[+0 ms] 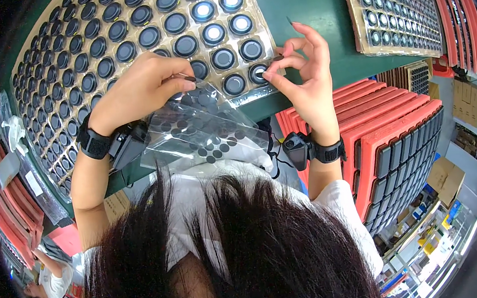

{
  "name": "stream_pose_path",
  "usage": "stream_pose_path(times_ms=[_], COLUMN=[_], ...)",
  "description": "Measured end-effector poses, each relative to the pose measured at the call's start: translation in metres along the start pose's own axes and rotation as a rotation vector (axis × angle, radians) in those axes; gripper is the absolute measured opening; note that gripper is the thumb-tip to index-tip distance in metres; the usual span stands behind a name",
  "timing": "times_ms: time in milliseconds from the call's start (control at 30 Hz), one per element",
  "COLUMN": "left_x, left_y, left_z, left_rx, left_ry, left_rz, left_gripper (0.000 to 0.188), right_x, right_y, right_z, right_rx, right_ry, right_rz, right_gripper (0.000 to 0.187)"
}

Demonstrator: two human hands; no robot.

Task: Filling a grid tray with small electronic components and placing a plastic cover over them.

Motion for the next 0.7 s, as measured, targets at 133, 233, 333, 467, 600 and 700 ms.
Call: stream_pose_path(times_ms=[133, 233, 333, 467, 600, 700], left_x=[-0.0017, -0.0016, -0.0015, 0.0004, 0.0008, 0.0004], left_y=[-0.0011, -0.002, -0.002, -0.0007, -0.0006, -0.0009], left_z=[-0.0018, -0.0029, -0.0024, -0.0006, 0.0004, -0.0001], left_rx=[-0.02, -0.058, -0.049, -0.041, -0.042, -0.047], left_ry=[0.001, 0.006, -0.002, 0.03, 0.018, 0.023], left_rz=[0.017, 0.048, 0.037, 0.028, 0.028, 0.029], left_gripper=[0.012, 0.013, 0.013, 0.012, 0.012, 0.012], right_x=[0.0, -0.0004, -0.0002, 0.0019, 0.0032, 0.0025], right_y=[0.0015, 0.0014, 0.0023, 0.003, 0.0037, 0.0047], right_z=[0.0009, 0.0011, 0.0012, 0.0019, 0.0023, 0.0005], right_rx=[0.006, 0.03, 0.035, 0.019, 0.016, 0.011], right_ry=[-0.012, -0.004, 0.036, 0.118, 0.134, 0.119], right_rz=[-0.01, -0.01, -0.005, 0.012, 0.017, 0.013], right_gripper=[0.076, 0.076, 0.075, 0.074, 0.073, 0.072])
Point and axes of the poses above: each hand's wrist, its own y-axis away from the middle knuckle, its own x-axis out of the palm, z = x × y, the point moved 3 cm from there along -y, towards the middle knuckle, and after that the axes turned 13 degrees about -y, right-handed, at the moved point
